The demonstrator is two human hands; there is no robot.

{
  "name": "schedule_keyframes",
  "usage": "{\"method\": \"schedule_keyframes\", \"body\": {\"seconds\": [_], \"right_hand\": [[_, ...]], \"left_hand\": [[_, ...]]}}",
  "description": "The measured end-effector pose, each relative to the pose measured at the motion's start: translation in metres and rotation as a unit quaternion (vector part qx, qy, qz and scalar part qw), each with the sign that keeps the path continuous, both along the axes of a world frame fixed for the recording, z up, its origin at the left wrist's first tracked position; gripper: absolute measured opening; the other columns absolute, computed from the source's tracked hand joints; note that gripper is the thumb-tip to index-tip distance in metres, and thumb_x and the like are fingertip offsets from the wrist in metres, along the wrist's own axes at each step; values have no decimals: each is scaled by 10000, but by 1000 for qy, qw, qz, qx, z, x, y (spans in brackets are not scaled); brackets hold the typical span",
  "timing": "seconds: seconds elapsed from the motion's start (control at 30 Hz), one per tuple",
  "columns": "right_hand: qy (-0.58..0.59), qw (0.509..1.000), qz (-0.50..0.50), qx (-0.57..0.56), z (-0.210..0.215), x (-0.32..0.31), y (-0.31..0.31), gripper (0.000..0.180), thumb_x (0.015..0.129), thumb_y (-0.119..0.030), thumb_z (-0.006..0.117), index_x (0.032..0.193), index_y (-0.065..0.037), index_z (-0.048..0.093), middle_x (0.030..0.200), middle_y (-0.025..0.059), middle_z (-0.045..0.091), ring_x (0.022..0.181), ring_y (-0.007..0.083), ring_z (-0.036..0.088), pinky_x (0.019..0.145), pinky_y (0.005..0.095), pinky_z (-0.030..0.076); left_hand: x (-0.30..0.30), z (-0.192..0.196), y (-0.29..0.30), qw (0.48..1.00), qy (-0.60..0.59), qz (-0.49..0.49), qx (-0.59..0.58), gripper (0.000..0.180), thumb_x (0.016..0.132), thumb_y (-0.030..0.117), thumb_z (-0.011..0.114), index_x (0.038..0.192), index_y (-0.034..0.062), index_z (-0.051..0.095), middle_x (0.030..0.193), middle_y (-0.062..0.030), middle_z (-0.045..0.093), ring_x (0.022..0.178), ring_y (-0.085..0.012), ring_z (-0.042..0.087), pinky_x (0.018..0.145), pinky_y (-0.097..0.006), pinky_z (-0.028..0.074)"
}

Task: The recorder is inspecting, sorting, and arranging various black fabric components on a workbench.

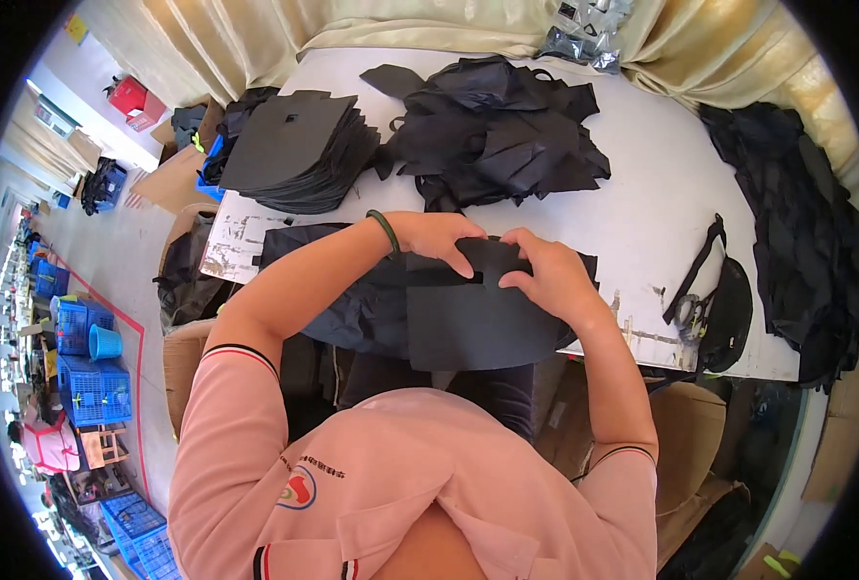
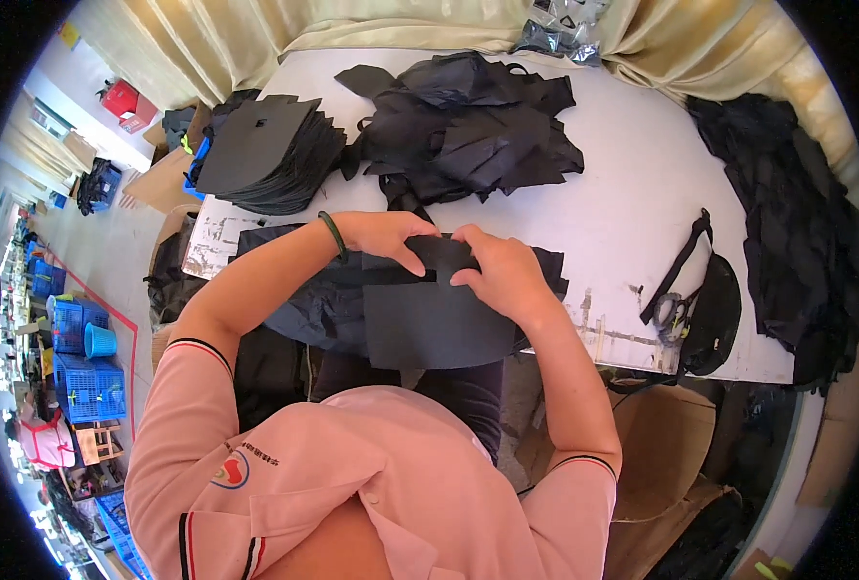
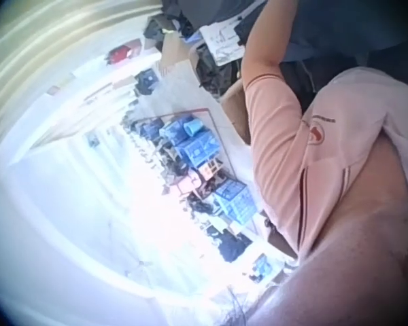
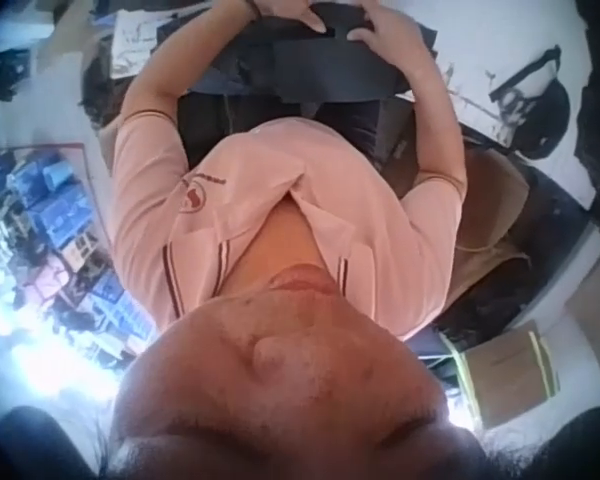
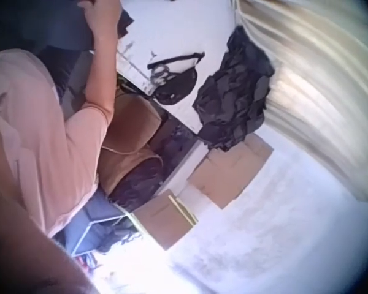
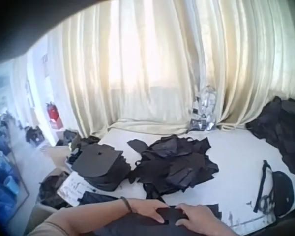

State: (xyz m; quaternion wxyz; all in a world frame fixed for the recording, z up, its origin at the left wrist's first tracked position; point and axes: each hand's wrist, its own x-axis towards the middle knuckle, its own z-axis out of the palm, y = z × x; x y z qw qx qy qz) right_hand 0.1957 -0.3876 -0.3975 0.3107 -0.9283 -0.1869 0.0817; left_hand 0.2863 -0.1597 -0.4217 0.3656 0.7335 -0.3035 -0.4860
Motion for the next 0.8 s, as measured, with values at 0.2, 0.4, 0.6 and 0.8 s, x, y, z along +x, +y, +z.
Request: {"method": "schedule_keyframes", "body": {"seconds": [0.2, 0.4, 0.6, 0.8], "right_hand": [[-121, 992, 16, -40, -13, -9, -8, 431, 760, -179, 773, 1126, -113, 555, 951, 74, 694, 831, 262, 662, 782, 377, 413], [-248, 965, 11, -82, -23, -12, -5, 439, 739, -182, 777, 1113, -90, 565, 860, 56, 668, 769, 240, 649, 750, 370, 388], [-258, 961, 2, -103, -19, -16, -2, 445, 725, -187, 784, 1102, -83, 572, 809, 44, 642, 734, 228, 639, 739, 370, 386], [-252, 963, 2, -100, -20, -13, 1, 461, 723, -200, 790, 1115, -95, 572, 841, 45, 642, 738, 239, 639, 746, 369, 390]], "left_hand": [[-1, -8, -10, 993, 88, 41, -65, 492, 806, -5, 716, 1273, 15, 561, 1133, -23, 640, 1041, -120, 576, 953, -280, 451], [-4, -15, -7, 972, 188, 96, -102, 550, 792, -66, 702, 1307, 25, 531, 1205, -20, 606, 1095, -119, 546, 986, -281, 431], [-6, -16, -6, 975, 149, 100, -132, 597, 781, -75, 702, 1333, 49, 509, 1229, -7, 568, 1151, -115, 501, 1026, -292, 393], [-4, -24, -5, 985, -59, 72, -145, 580, 782, 45, 754, 1312, 49, 517, 1278, -63, 550, 1206, -185, 499, 1056, -352, 382]]}}
